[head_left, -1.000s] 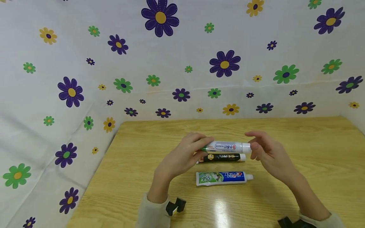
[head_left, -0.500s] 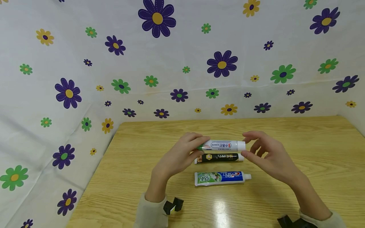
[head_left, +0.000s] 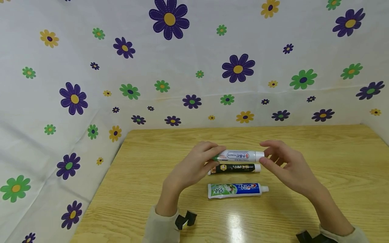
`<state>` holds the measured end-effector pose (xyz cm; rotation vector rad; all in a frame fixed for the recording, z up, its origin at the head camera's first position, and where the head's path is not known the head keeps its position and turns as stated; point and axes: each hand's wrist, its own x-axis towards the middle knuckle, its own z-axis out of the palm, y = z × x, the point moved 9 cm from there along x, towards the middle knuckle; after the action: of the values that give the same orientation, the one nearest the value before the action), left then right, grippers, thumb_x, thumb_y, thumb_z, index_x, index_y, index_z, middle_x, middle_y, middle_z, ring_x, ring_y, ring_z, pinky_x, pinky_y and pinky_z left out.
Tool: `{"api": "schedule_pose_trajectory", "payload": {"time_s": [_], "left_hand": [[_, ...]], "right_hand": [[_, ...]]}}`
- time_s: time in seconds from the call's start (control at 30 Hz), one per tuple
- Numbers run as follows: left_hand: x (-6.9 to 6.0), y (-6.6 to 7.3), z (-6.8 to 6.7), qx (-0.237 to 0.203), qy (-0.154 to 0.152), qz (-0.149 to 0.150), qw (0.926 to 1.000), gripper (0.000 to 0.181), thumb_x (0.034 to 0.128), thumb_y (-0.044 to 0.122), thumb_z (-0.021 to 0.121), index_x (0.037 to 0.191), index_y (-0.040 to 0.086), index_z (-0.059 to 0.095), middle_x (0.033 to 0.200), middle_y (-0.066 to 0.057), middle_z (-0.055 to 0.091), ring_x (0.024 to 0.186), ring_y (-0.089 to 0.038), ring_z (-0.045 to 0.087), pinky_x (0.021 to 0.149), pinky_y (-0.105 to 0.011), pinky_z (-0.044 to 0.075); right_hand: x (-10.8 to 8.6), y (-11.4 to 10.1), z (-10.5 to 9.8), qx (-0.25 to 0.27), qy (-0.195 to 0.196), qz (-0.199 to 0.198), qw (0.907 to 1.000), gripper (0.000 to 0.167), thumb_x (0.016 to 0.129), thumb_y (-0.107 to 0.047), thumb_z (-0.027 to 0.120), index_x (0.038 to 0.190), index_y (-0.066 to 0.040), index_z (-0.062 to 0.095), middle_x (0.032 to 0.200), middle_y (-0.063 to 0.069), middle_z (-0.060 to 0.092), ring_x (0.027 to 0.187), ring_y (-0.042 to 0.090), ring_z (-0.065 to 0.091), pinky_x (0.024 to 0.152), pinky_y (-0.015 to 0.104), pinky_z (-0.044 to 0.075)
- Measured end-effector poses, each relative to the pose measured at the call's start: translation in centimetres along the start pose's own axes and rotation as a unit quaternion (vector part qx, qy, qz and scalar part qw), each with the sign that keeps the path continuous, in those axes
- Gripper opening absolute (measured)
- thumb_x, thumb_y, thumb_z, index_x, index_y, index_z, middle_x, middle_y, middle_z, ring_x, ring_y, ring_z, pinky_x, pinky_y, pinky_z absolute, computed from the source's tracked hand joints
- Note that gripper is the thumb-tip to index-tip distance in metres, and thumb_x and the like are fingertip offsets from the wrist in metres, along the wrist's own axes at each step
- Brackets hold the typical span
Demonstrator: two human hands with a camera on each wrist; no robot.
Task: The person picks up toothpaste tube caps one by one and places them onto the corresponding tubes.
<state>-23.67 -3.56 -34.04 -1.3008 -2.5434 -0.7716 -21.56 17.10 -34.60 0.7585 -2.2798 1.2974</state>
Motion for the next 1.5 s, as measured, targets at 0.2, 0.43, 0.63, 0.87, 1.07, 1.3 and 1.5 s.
{"api": "schedule_pose_trajectory", "payload": {"time_s": [0.2, 0.43, 0.63, 0.87, 1.07, 1.3, 1.5], "left_hand": [[0.13, 0.37, 0.12, 0.011, -0.004, 0.006, 0.9999, 0.044, 0.0923, 0.004, 0.069, 0.135, 0.007, 0.061, 0.126, -0.011, 0.062, 0.118, -0.026, 0.056, 0.1, -0.039, 0.047], [0.13, 0.32, 0.17, 0.014, -0.006, 0.005, 0.9999, 0.044, 0.0927, 0.005, 0.069, 0.136, 0.007, 0.06, 0.126, -0.01, 0.062, 0.119, -0.026, 0.055, 0.101, -0.039, 0.047], [0.07, -0.02, 0.07, 0.002, -0.002, -0.003, 1.0, 0.042, 0.0927, 0.005, 0.069, 0.134, 0.007, 0.061, 0.125, -0.01, 0.062, 0.118, -0.025, 0.055, 0.1, -0.038, 0.048], [0.08, -0.03, -0.02, 0.005, -0.002, -0.003, 1.0, 0.042, 0.0929, 0.006, 0.069, 0.134, 0.006, 0.062, 0.124, -0.009, 0.062, 0.118, -0.024, 0.055, 0.1, -0.037, 0.048], [0.06, 0.02, 0.01, 0.004, -0.003, -0.003, 1.0, 0.042, 0.0923, 0.003, 0.069, 0.134, 0.006, 0.062, 0.124, -0.009, 0.062, 0.117, -0.025, 0.055, 0.099, -0.038, 0.048], [0.08, 0.23, 0.06, 0.007, -0.005, 0.006, 0.9999, 0.042, 0.0924, 0.003, 0.069, 0.134, 0.005, 0.061, 0.124, -0.011, 0.062, 0.117, -0.026, 0.056, 0.099, -0.039, 0.048], [0.03, 0.22, -0.09, -0.004, -0.003, 0.003, 1.0, 0.043, 0.0926, 0.004, 0.069, 0.135, 0.006, 0.061, 0.125, -0.009, 0.062, 0.116, -0.024, 0.056, 0.099, -0.037, 0.048]], "right_hand": [[-0.1, 0.2, 0.03, 0.007, 0.002, 0.007, 0.9999, 0.039, 0.088, 0.011, 0.065, 0.123, -0.004, 0.062, 0.079, -0.004, 0.065, 0.059, 0.007, 0.055, 0.051, 0.02, 0.046], [-0.18, 0.43, 0.22, 0.016, -0.016, 0.025, 0.9994, 0.03, 0.096, 0.004, 0.059, 0.125, -0.005, 0.06, 0.08, 0.001, 0.067, 0.062, 0.006, 0.059, 0.052, 0.023, 0.048], [-0.28, 0.57, -0.18, -0.01, -0.021, 0.021, 0.9995, 0.042, 0.088, 0.006, 0.069, 0.126, -0.01, 0.06, 0.085, -0.006, 0.065, 0.069, 0.006, 0.058, 0.057, 0.022, 0.049], [-0.32, 0.69, -0.2, -0.024, -0.026, 0.025, 0.999, 0.034, 0.084, 0.002, 0.075, 0.114, -0.012, 0.067, 0.09, -0.006, 0.066, 0.073, 0.007, 0.059, 0.058, 0.023, 0.051], [-0.27, 0.83, -0.06, -0.04, -0.026, 0.031, 0.9984, 0.026, 0.087, 0.001, 0.073, 0.109, -0.012, 0.068, 0.093, -0.006, 0.066, 0.073, 0.007, 0.059, 0.06, 0.022, 0.051], [-0.14, 0.71, -0.11, -0.041, -0.025, 0.031, 0.9984, 0.027, 0.088, 0.0, 0.072, 0.111, -0.012, 0.066, 0.096, -0.003, 0.066, 0.072, 0.007, 0.058, 0.06, 0.023, 0.051], [-0.1, -0.07, 0.03, -0.026, -0.018, 0.001, 0.9995, 0.043, 0.082, 0.005, 0.076, 0.121, -0.01, 0.064, 0.101, 0.001, 0.069, 0.073, 0.007, 0.059, 0.061, 0.021, 0.051]]}}
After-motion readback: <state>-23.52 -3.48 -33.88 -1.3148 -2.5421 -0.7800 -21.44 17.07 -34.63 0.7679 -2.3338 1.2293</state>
